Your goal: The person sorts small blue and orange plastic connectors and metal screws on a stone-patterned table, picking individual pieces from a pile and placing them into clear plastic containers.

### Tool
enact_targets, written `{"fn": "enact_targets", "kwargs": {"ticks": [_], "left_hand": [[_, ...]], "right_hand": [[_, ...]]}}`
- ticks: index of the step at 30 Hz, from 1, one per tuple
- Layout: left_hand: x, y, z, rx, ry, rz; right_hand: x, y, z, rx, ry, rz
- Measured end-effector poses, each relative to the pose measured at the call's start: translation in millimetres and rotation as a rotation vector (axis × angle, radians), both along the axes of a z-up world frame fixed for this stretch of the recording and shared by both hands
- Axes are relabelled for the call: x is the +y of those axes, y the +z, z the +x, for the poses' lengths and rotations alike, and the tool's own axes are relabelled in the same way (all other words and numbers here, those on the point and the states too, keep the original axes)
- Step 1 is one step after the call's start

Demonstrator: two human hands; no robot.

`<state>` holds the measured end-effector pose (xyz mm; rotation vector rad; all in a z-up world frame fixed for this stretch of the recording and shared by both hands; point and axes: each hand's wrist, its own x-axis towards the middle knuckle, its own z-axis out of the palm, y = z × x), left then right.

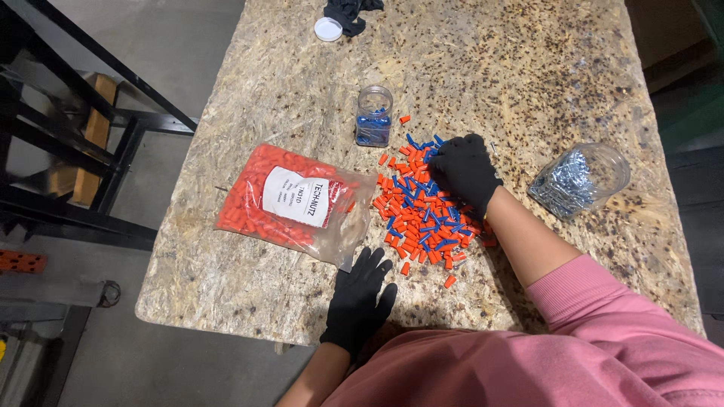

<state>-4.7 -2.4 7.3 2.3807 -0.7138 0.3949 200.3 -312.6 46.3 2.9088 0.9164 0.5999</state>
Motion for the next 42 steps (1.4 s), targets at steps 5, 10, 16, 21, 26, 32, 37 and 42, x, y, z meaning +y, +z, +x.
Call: {"fn": "enact_targets", "kwargs": {"ticks": [5,10,16,21,26,32,37,42], "left_hand": [[-0.4,-2.0,-0.1,0.045,0.009,0.005],[-1.0,3.1,0.3,0.115,-0.003,0.025],[-0.4,8.5,1.4,0.202,-0.006,0.045],[-0.2,3.9,0.9,0.160,-0.020,0.012],[0.2,6.1,2.3,0.212,-0.033,0.035],[0.6,8.6,5.2,0.322,-0.053,0.091],[0.2,4.2,4.8,0.265,-0.053,0.067],[0.4,0.2,6.2,0.255,-0.059,0.082]], "right_hand": [[-2.2,-12.7,2.4,-0.054,0.012,-0.066],[14.8,43.5,-8.8,0.068,0.033,0.143],[30.6,87.2,23.1,0.492,-0.030,0.872],[67.7,87.6,69.5,0.425,0.037,0.974],[77.6,67.1,112.9,0.208,0.005,0.736],[58.4,76.3,108.5,0.358,0.097,0.983],[0.0,54.1,105.9,0.431,-0.110,1.170],[-20.3,35.3,89.8,0.564,-0.516,0.459]]}}
